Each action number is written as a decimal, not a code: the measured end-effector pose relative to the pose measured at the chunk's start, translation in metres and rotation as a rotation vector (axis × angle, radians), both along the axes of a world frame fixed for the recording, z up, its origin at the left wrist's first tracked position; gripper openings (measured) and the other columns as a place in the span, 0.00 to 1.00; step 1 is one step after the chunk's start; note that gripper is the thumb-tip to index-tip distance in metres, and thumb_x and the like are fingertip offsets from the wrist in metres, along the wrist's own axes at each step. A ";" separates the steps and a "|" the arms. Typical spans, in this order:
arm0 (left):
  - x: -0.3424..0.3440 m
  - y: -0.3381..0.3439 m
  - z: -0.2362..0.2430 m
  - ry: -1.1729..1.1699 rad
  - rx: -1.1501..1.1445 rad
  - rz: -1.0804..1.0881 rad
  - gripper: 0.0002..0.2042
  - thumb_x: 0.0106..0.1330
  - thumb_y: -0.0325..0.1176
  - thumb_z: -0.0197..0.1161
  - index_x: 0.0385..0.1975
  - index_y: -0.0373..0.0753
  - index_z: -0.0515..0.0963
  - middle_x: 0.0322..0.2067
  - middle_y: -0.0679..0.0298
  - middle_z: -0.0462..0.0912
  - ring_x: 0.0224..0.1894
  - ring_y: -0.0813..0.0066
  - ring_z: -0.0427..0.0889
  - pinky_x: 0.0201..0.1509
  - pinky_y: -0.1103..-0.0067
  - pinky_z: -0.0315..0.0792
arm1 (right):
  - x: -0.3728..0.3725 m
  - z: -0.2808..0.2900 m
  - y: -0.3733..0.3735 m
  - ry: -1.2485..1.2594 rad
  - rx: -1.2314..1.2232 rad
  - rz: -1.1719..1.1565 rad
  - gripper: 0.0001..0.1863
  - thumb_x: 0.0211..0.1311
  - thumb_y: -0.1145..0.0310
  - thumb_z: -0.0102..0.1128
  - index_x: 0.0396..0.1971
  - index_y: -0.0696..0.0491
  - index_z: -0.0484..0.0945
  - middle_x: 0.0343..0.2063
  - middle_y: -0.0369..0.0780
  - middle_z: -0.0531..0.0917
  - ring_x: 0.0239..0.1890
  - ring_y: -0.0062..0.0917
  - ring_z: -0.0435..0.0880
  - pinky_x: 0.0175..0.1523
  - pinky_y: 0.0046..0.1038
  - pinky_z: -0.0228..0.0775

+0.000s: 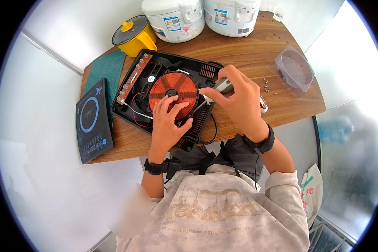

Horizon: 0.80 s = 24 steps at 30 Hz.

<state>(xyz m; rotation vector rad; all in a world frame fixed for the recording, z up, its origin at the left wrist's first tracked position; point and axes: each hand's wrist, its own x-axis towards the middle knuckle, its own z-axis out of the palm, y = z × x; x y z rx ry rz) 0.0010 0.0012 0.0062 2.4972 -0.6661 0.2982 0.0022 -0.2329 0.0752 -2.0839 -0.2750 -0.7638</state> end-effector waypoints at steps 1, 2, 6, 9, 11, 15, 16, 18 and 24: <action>0.000 0.000 -0.001 0.003 -0.002 0.003 0.23 0.55 0.37 0.76 0.54 0.48 0.83 0.63 0.61 0.74 0.70 0.52 0.67 0.74 0.58 0.62 | -0.001 0.000 0.001 -0.032 -0.040 -0.007 0.23 0.52 0.57 0.81 0.35 0.53 0.76 0.27 0.39 0.81 0.19 0.28 0.79 0.24 0.29 0.70; 0.000 0.000 -0.001 0.006 -0.004 0.006 0.23 0.56 0.38 0.76 0.54 0.48 0.83 0.63 0.60 0.74 0.70 0.52 0.67 0.74 0.58 0.62 | -0.002 -0.001 0.001 -0.064 -0.080 -0.013 0.23 0.52 0.57 0.81 0.35 0.53 0.76 0.26 0.39 0.80 0.18 0.28 0.79 0.22 0.29 0.70; 0.000 0.001 -0.002 0.032 -0.019 0.010 0.19 0.57 0.38 0.76 0.50 0.51 0.85 0.63 0.61 0.74 0.70 0.51 0.66 0.74 0.56 0.61 | -0.004 -0.003 0.003 -0.097 -0.133 -0.039 0.22 0.53 0.56 0.81 0.33 0.52 0.76 0.23 0.38 0.77 0.17 0.26 0.78 0.20 0.27 0.68; 0.000 0.001 -0.002 0.033 -0.020 -0.005 0.17 0.58 0.38 0.76 0.48 0.52 0.87 0.63 0.61 0.74 0.70 0.51 0.66 0.73 0.57 0.61 | -0.005 -0.005 0.003 -0.104 -0.140 -0.101 0.22 0.53 0.55 0.80 0.31 0.52 0.76 0.23 0.37 0.78 0.17 0.26 0.78 0.19 0.27 0.68; 0.000 0.001 0.000 0.041 -0.023 -0.004 0.16 0.58 0.38 0.76 0.47 0.52 0.87 0.63 0.62 0.74 0.70 0.51 0.66 0.73 0.57 0.62 | -0.014 -0.008 0.003 -0.146 -0.148 -0.109 0.21 0.52 0.56 0.81 0.31 0.52 0.76 0.24 0.37 0.79 0.17 0.25 0.79 0.19 0.26 0.69; 0.000 0.000 0.000 0.024 -0.030 -0.007 0.16 0.58 0.39 0.77 0.47 0.53 0.87 0.62 0.61 0.75 0.70 0.51 0.67 0.73 0.57 0.62 | -0.035 -0.020 -0.001 -0.174 -0.096 -0.060 0.20 0.51 0.58 0.82 0.31 0.51 0.79 0.27 0.36 0.82 0.18 0.24 0.80 0.21 0.25 0.71; 0.000 0.000 0.000 0.020 -0.032 -0.003 0.16 0.58 0.39 0.77 0.47 0.53 0.87 0.62 0.61 0.75 0.70 0.51 0.67 0.72 0.58 0.62 | -0.038 -0.019 -0.003 -0.181 -0.105 -0.049 0.20 0.51 0.58 0.82 0.32 0.52 0.79 0.27 0.36 0.83 0.17 0.24 0.80 0.21 0.25 0.71; 0.000 0.000 -0.001 0.016 -0.032 0.003 0.17 0.57 0.39 0.77 0.47 0.53 0.87 0.62 0.61 0.75 0.70 0.51 0.67 0.72 0.58 0.62 | -0.042 -0.014 -0.006 -0.198 -0.123 -0.029 0.20 0.50 0.59 0.83 0.33 0.52 0.80 0.27 0.35 0.83 0.17 0.24 0.80 0.21 0.25 0.71; 0.000 0.001 -0.002 0.009 -0.033 0.006 0.17 0.57 0.41 0.77 0.47 0.53 0.88 0.61 0.61 0.76 0.69 0.51 0.68 0.72 0.58 0.63 | -0.060 -0.013 -0.020 -0.056 -0.170 0.010 0.19 0.52 0.58 0.82 0.32 0.52 0.79 0.24 0.34 0.81 0.17 0.23 0.80 0.20 0.26 0.69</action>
